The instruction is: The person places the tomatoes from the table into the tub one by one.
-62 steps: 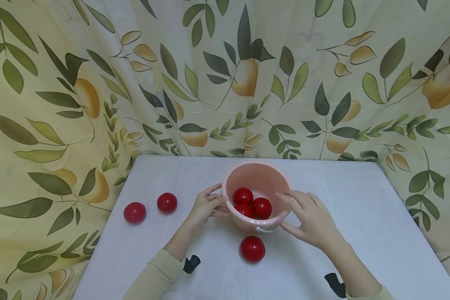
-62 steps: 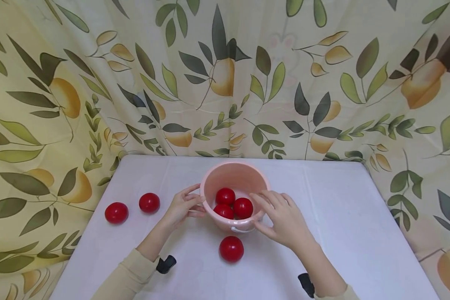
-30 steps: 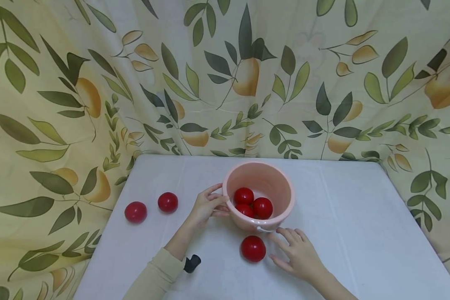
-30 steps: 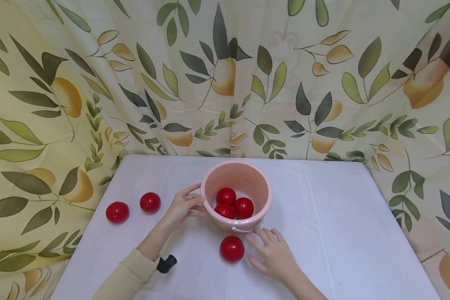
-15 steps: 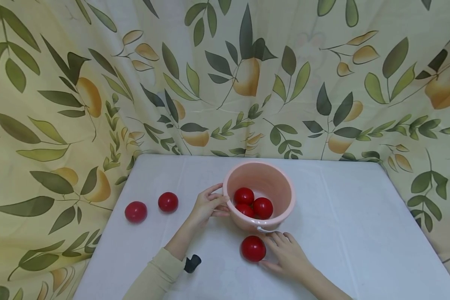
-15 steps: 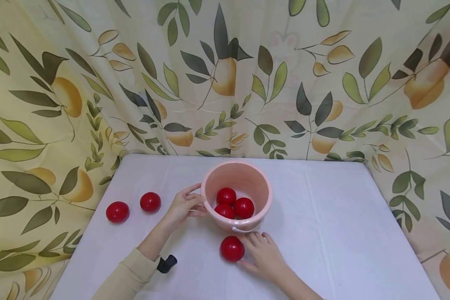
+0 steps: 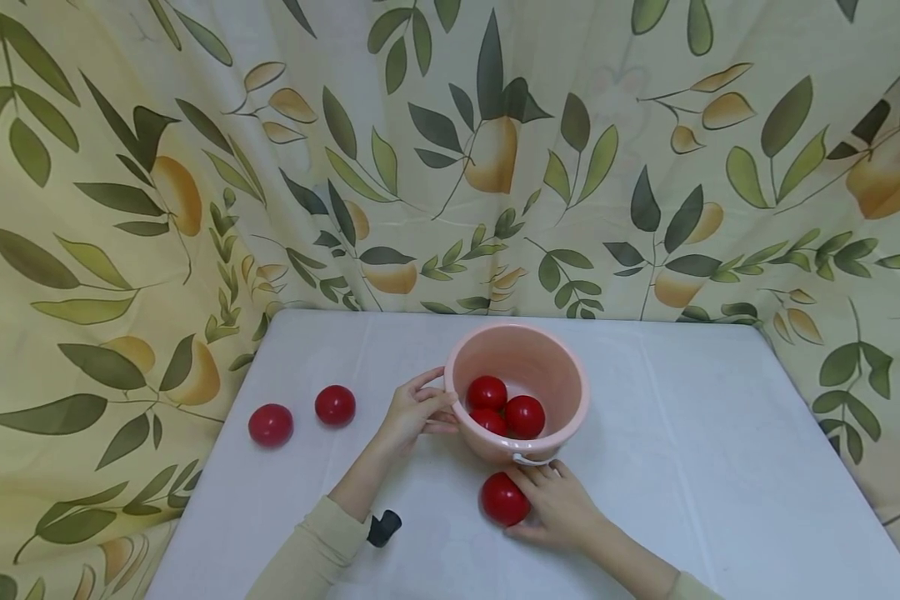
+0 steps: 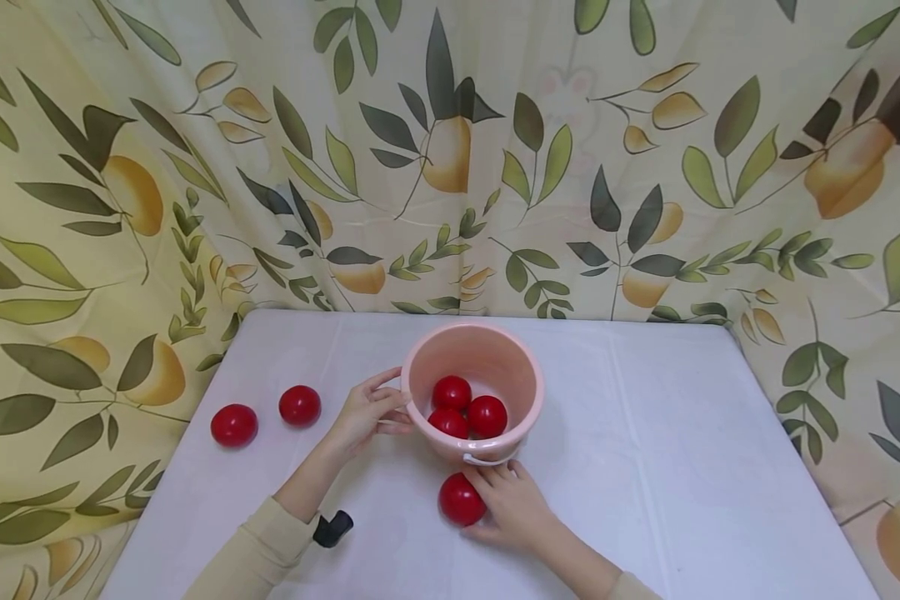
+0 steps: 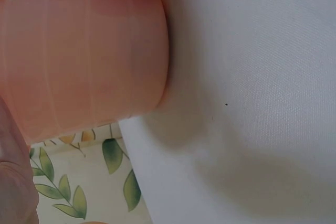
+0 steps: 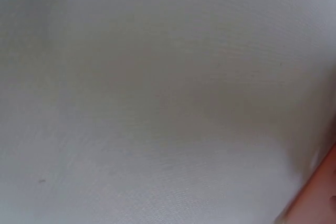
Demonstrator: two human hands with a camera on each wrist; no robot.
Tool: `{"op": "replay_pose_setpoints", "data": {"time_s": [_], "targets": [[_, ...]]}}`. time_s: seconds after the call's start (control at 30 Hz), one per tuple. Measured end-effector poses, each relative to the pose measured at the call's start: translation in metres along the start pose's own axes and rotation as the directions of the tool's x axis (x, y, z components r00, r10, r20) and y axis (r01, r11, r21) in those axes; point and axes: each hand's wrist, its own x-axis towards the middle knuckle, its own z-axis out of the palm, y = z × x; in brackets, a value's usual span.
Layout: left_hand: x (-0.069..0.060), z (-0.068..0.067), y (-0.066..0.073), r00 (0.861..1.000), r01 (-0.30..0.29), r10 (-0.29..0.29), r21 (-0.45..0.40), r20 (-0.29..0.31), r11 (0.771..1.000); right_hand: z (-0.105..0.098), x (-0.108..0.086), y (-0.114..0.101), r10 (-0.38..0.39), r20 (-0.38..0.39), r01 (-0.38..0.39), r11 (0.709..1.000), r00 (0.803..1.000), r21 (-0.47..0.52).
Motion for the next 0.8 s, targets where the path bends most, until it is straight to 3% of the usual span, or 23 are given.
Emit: {"op": "replay_pose_setpoints", "data": {"time_s": [0.27, 0.57, 0.8], "targets": [[-0.001, 0.001, 0.000, 1.000, -0.007, 0.007, -0.009, -0.004, 1.000, 0.000, 0.000, 0.001, 0.019, 0.072, -0.018, 1.000, 0.997, -0.015], [-0.001, 0.000, 0.000, 1.000, -0.012, 0.012, -0.009, -0.007, 1.000, -0.006, -0.017, 0.013, -0.044, -0.069, 0.036, 0.993, 0.997, -0.109], [-0.002, 0.001, 0.001, 1.000, -0.009, 0.009, -0.007, -0.001, 1.000, -0.020, -0.034, 0.034, -0.004, -0.037, 0.000, 0.992, 0.999, -0.123]]}}
